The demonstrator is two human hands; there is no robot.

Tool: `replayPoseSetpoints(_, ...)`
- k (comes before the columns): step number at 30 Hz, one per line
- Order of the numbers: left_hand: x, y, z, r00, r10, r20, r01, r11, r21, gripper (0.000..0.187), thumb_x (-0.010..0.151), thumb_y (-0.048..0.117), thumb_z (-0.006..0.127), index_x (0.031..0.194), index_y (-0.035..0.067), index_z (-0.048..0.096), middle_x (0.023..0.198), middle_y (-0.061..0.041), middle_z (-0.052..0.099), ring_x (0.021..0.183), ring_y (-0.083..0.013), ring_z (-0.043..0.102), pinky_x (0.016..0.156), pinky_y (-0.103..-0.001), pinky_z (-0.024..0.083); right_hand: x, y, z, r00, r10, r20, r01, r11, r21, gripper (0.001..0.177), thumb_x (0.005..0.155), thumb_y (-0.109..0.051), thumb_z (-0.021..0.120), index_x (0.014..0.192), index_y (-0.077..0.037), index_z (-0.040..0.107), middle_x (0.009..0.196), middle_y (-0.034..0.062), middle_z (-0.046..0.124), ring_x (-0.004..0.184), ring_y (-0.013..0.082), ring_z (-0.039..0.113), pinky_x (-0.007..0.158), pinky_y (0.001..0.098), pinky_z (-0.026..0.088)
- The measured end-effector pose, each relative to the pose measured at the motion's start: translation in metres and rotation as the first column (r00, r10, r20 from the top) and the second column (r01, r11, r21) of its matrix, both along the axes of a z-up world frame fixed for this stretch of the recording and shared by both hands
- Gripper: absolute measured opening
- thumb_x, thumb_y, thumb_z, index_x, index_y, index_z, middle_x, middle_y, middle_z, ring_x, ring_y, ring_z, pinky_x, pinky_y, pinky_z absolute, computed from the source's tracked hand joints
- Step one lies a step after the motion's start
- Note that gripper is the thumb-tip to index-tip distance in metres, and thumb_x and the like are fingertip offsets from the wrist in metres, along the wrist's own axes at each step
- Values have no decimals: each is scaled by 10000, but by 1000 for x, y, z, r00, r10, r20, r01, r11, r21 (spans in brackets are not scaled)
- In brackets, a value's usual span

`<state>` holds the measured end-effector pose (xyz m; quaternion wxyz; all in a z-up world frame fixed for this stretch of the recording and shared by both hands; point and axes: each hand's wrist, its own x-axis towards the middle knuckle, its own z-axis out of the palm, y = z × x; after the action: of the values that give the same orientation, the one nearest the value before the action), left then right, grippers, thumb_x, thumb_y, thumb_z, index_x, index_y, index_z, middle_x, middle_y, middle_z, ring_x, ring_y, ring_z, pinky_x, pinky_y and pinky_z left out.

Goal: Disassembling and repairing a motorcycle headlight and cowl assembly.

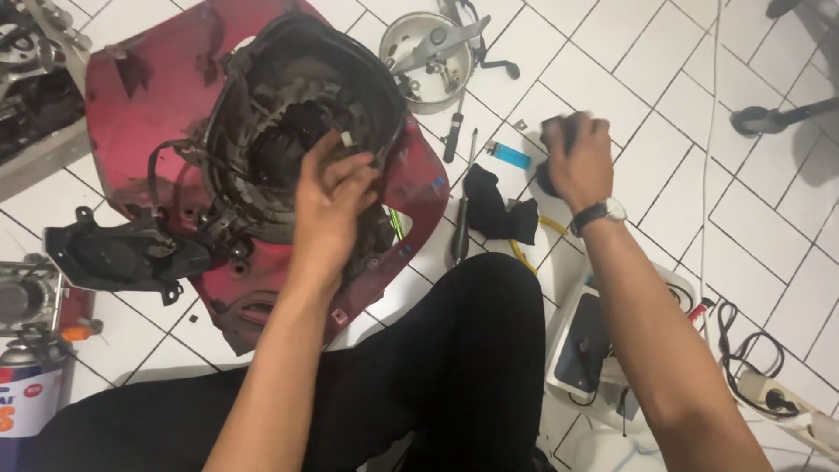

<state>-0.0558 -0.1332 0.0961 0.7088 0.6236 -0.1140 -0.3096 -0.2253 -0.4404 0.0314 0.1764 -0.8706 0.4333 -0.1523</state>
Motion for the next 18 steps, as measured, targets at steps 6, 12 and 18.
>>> replayPoseSetpoints(6, 9, 53, 8, 986, 164, -18, -163, 987, 6, 618, 996, 154, 601, 1545, 42, 339, 1296, -133, 665, 1125, -209, 682, 968, -344, 566, -20, 60, -11, 729, 552, -405, -613, 790, -26, 706, 692, -512, 785, 1265, -128, 634, 1389, 222, 515, 1356, 416, 441, 1110, 646, 297)
replayPoseSetpoints(12, 32, 135, -40, 934, 351, 60, -355, 931, 79, 565, 993, 124, 616, 1498, 9, 389, 1293, -138, 674, 1142, -194, 675, 991, -339, 563, -33, 28, -59, 779, 399, 484, -500, 861, 95, 405, 1014, -157, 584, 1391, -42, 494, 1563, 167, 510, 1436, 369, 456, 1192, 474, 373)
replayPoseSetpoints(18, 31, 138, -40, 816, 275, 508, -465, 835, 294, 624, 911, 188, 698, 1455, 6, 452, 1303, -187, 620, 1188, -308, 602, 1037, -437, 515, 44, 2, -10, 759, 283, 586, -283, 954, -94, 425, 1213, -124, 576, 1492, 68, 318, 1415, 212, 552, 1298, 287, 548, 1196, 376, 426)
